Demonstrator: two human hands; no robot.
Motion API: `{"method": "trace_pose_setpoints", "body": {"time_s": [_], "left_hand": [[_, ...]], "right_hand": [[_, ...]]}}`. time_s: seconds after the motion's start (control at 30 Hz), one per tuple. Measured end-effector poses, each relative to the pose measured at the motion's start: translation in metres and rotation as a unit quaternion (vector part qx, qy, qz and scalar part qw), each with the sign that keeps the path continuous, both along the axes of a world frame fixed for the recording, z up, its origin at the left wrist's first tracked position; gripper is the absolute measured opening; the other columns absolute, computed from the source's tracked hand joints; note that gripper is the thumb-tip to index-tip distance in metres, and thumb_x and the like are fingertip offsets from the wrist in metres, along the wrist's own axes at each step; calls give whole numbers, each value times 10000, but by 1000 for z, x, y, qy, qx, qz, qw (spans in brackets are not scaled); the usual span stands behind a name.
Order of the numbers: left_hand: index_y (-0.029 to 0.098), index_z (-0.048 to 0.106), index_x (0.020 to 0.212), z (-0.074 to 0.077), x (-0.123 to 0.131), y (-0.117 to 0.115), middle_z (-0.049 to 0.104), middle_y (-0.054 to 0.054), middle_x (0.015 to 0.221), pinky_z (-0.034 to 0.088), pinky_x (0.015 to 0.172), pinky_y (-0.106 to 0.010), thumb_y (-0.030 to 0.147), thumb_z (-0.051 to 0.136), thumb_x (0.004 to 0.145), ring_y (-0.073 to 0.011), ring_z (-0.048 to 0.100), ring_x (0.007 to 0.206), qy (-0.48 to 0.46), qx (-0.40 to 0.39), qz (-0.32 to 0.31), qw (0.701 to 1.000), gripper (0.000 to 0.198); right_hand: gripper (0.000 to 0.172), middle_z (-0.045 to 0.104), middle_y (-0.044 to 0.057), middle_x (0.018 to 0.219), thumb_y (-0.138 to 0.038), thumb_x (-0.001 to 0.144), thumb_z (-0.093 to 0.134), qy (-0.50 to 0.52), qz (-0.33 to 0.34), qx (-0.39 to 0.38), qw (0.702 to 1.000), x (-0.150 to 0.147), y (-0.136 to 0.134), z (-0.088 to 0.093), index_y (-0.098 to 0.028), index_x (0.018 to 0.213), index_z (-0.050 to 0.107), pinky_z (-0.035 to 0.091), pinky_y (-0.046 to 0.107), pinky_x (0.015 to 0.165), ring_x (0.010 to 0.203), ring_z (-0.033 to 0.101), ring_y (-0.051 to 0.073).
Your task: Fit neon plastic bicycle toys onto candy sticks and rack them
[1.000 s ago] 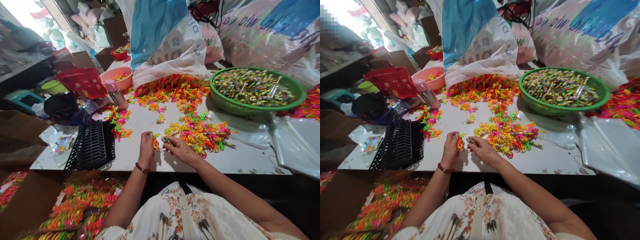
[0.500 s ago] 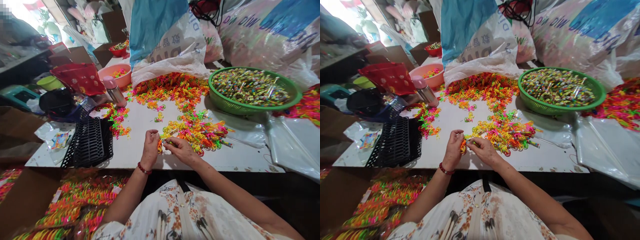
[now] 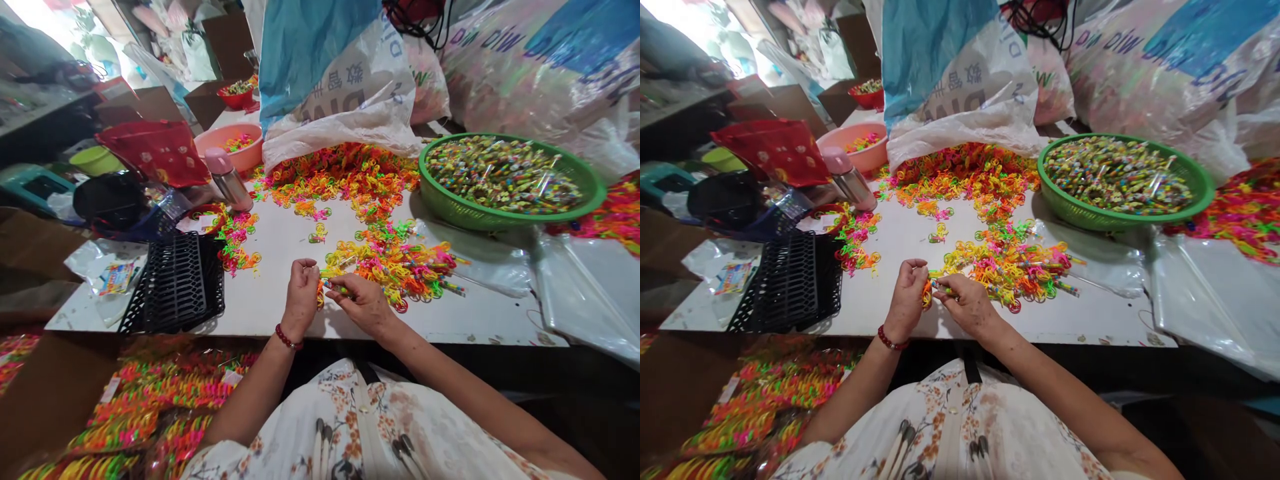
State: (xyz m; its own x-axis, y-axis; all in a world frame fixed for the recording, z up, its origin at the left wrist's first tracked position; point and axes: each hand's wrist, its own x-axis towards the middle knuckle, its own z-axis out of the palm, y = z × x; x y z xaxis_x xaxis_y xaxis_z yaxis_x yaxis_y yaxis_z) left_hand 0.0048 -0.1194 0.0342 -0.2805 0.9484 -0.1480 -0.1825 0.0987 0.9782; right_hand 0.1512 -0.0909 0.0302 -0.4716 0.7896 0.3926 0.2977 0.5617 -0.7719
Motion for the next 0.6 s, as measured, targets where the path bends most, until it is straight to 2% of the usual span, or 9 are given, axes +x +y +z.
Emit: {"method": "trace_pose_setpoints", "body": {"time_s": [0.23,0.37,0.5,0.6], "left_hand": [[238,459,1006,8,-1,1,468,88,660,278,332,-131,461,585,836,-26,353,360,-14,-79,-20,997,308],[237,460,1016,10,1,3,463,89,657,270,341,-122,447,588,830,-23,353,363,-23,-75,-12,997,308],[251,452,1035,6,10,2,454,91,658,264,326,-144,443,541,852,-38,343,352,-7,-80,-12,997,281],[254,449,1050,-4,13,5,462,85,660,271,343,-161,470,511,866,-61,374,378,6,-89,-34,995,290]], "right_hand": [[183,709,69,934,-218,900,564,0,17,27,999,0,-5,-1,-224,1047,672,515,321,800,884,658,185],[209,676,65,901,-172,891,522,-15,33,19,999,1,-7,1,-224,1047,650,499,319,777,850,627,184],[215,618,53,824,-94,848,489,-28,56,22,998,2,-10,3,-208,974,619,468,291,718,804,585,180],[196,587,47,783,-71,824,464,-49,56,39,996,5,-9,3,-197,898,595,453,281,668,756,562,178]]}}
